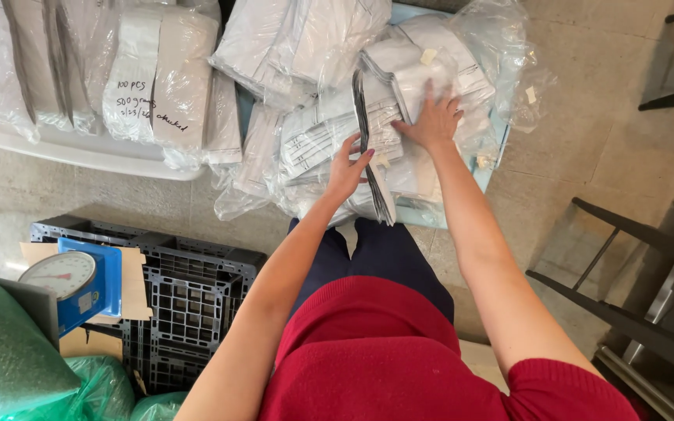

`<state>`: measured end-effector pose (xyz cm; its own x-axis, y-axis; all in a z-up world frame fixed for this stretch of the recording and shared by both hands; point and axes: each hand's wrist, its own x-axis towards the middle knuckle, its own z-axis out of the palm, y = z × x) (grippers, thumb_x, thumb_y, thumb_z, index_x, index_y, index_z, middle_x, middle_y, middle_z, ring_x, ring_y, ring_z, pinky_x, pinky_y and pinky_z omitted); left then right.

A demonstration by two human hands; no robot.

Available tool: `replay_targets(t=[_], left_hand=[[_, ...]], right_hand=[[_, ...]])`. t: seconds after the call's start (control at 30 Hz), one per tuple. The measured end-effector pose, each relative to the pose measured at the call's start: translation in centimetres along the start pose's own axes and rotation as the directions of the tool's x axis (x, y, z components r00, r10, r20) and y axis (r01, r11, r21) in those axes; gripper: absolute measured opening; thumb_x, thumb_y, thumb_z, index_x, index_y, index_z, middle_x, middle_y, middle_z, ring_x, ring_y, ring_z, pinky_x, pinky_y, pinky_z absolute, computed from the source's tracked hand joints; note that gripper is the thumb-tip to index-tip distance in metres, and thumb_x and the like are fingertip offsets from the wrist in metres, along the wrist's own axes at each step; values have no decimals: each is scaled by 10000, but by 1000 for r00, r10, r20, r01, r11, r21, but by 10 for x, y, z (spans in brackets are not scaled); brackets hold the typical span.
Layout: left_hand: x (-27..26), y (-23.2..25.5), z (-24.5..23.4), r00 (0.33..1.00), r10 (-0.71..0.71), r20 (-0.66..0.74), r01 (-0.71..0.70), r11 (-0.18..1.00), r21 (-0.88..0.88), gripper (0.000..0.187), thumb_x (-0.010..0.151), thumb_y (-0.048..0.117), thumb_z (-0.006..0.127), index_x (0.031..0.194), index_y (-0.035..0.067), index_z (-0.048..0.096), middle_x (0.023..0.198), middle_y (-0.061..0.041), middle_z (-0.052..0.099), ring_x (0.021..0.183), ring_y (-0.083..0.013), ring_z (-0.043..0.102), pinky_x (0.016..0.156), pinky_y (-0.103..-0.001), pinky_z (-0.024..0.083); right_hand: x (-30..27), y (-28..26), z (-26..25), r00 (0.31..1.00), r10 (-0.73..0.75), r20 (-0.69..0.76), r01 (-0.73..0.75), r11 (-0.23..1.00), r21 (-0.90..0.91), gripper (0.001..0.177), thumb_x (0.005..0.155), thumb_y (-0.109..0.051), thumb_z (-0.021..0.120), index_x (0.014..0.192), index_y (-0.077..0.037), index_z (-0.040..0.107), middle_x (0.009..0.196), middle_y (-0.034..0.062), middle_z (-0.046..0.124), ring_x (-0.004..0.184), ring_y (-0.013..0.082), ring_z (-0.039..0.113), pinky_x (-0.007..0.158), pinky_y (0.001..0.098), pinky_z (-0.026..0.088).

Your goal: Inspecting and counting a stack of flat-packed coffee bags

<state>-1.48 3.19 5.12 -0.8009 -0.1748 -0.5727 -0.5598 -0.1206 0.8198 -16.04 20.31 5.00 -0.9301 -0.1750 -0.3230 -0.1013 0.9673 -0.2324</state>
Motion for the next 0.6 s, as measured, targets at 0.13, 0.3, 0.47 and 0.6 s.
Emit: replay_targets(t=[0.13,0.3,0.47,0.6], left_hand=[[-4,22,6,995,-105,-4,104,983,150,685,890,503,596,1506,258,423,1483,-149,521,1163,-269,681,656,-380,681],[0,10,14,997,-78,18,75,990,124,676,957,505,597,1538,234,383,1531,-234,404,1293,-411,549,787,-513,660],[4,1,16,999,-29,36,25,993,112,664,1017,510,604,1563,219,365,1551,-299,347,1363,-520,472,787,-495,666],[7,-4,11,997,-13,77,6,996,91,681,1032,526,582,1589,232,322,1561,-314,318,1385,-553,420,843,-551,641]], right_hand=[[20,-9,-18,932,164,322,-163,986,-30,1310,788,-708,813,1645,-269,-74,1651,312,144,1478,511,221,1168,635,273],[2,2,-20,934,126,333,-101,991,-92,1245,736,-664,826,1639,-265,66,1550,314,287,1375,539,341,1030,673,351],[-71,10,-65,900,43,434,-128,977,168,1179,782,-713,759,1670,-226,156,1575,426,221,1422,665,270,1075,748,308],[-123,25,-77,805,-180,565,-242,770,590,1102,822,-668,633,1652,-108,172,1617,409,190,1485,596,175,1197,674,208]])
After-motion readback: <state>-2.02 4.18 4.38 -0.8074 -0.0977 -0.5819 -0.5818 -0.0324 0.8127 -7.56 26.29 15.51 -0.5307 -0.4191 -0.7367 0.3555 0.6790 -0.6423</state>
